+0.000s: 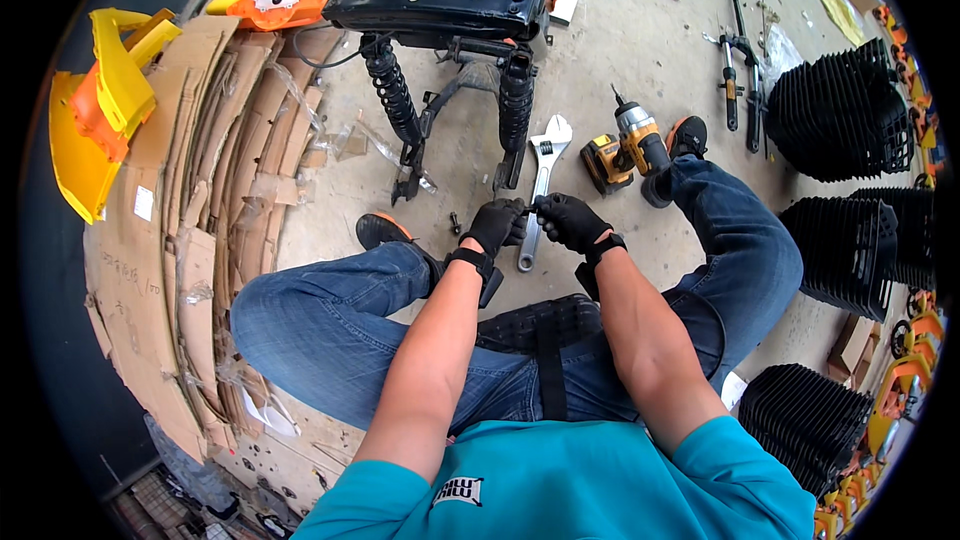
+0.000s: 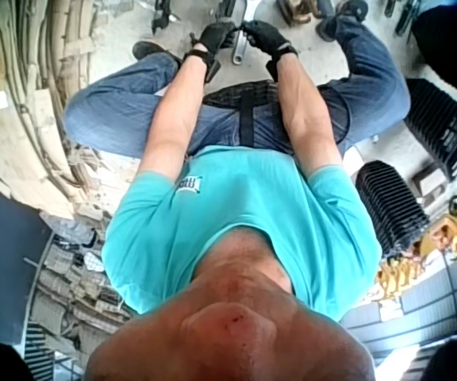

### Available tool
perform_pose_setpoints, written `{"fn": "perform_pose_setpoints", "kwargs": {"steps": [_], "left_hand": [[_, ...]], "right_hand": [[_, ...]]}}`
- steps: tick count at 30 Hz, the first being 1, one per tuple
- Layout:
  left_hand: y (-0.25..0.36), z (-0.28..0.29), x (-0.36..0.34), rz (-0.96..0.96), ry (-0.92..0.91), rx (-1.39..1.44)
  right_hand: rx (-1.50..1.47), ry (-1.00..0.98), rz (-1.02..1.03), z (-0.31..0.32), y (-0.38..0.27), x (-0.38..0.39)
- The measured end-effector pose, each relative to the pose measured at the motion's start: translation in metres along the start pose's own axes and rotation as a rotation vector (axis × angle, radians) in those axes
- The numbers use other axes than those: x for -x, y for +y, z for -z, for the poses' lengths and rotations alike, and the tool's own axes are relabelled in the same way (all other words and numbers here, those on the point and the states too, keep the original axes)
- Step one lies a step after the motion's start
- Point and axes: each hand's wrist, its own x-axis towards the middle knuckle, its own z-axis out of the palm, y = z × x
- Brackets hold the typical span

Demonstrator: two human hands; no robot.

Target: The person uses an adjustable wrench to loosen a fastener on a motorcycle frame component, then removes a shock absorber from the frame and handles small hardware.

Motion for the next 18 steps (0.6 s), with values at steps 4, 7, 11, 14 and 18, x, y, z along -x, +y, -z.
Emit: {"fn": "perform_pose_setpoints", "kwargs": {"steps": [4,7,11,14,18], "left_hand": [[0.006,-0.003,0.004,0.012,0.06,0.005],[0.002,-0.003,0.001,-0.033,0.088,0.073],[0.0,0.01,-0.014,-0.135,0.208,0.109],[0.012,0.028,-0.018,-0.29,0.172,-0.026],[0.052,0.015,-0.015,-0.398,0.16,-0.188]], "right_hand": [[-0.003,0.022,0.017,0.001,0.004,-0.001],[-0.009,0.034,0.05,0.005,0.004,-0.001],[-0.039,0.087,0.112,0.008,0.009,-0.006],[-0.088,0.063,0.088,0.011,0.011,-0.01],[-0.129,0.147,0.104,0.02,0.009,-0.007]]}}
